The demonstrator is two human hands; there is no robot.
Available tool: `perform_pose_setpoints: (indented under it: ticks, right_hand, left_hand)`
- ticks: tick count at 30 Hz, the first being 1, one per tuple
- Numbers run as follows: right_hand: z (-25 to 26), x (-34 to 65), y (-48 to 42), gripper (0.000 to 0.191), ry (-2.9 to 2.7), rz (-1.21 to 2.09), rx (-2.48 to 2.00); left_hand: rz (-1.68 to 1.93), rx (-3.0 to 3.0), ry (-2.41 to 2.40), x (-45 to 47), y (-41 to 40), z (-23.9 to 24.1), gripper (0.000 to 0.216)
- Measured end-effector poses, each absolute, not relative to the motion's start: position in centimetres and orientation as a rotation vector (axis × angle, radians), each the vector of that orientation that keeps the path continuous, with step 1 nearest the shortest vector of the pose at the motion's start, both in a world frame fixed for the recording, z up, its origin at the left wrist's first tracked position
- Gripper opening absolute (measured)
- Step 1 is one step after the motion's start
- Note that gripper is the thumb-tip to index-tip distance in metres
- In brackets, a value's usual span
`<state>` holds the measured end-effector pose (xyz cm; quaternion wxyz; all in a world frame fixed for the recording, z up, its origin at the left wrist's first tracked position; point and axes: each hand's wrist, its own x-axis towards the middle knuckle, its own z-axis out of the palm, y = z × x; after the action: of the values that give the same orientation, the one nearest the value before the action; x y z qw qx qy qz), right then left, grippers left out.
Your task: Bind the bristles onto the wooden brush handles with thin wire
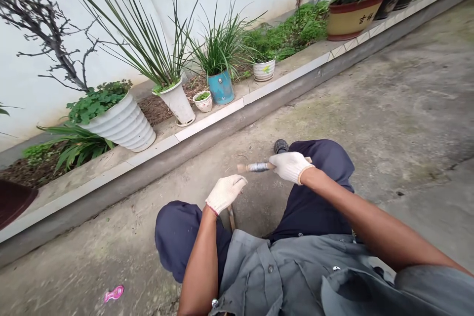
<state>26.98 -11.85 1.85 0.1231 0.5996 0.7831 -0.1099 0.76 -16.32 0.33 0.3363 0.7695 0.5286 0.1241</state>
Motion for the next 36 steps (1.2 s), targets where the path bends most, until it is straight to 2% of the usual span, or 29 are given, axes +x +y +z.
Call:
perform_pose_setpoints:
  ticks: [2,6,8,11,15,18,21,23,25,28,31,36]
  right_hand:
    - [1.7,27.2,-12.7,0.025,2.285,-0.411,1.501]
    - [1.6,28.2,-13.8,0.011,2.435,-0.708,1.088]
    - [1.8,28.4,-14.0,0.015,2.473,-0.912,1.009]
    - [2.7,28.3,-13.9,0.023,2.518,-1.239,1.132]
    - [3.7,27.5,-12.9,0.027,2.524,-1.520,1.629]
    - [3.8,27.0,-11.5,0.029,2.520,-1.440,1.974]
    - [3.2,26.8,-10.2,0.030,2.506,-0.891,2.158]
    - [2.6,26.8,-10.0,0.028,2.410,-0.493,2.101]
    - [2.1,26.9,-10.4,0.024,2.291,-0.354,1.897]
    - [1.5,27.1,-11.8,0.024,2.269,-0.451,1.473]
    - [1.5,27.6,-13.2,0.015,2.390,-0.659,1.134]
    - [2.8,28.3,-14.0,0.021,2.502,-1.036,0.986]
  left_hand:
    - [0.301,2.060,1.371,0.8,-16.3,0.3,0.038]
    - [0.312,2.058,1.363,0.8,-16.4,0.2,0.034]
    - [0.351,2.034,1.358,0.7,-16.4,0.1,0.032]
    - [0.406,1.991,1.303,0.5,-16.2,0.1,0.033]
    - [0.482,1.893,1.362,0.4,-16.1,0.0,0.043]
    - [0.470,1.916,1.364,0.6,-16.2,-0.1,0.041]
    - [0.398,1.961,1.353,0.7,-16.2,0.1,0.036]
    - [0.368,1.988,1.360,0.7,-16.3,0.2,0.037]
    - [0.356,2.028,1.373,0.6,-16.3,0.2,0.038]
    - [0.355,2.107,1.342,0.6,-16.3,0.0,0.037]
    - [0.357,2.109,1.292,0.6,-16.4,-0.3,0.036]
    - [0.373,1.960,1.300,0.6,-16.3,-0.5,0.034]
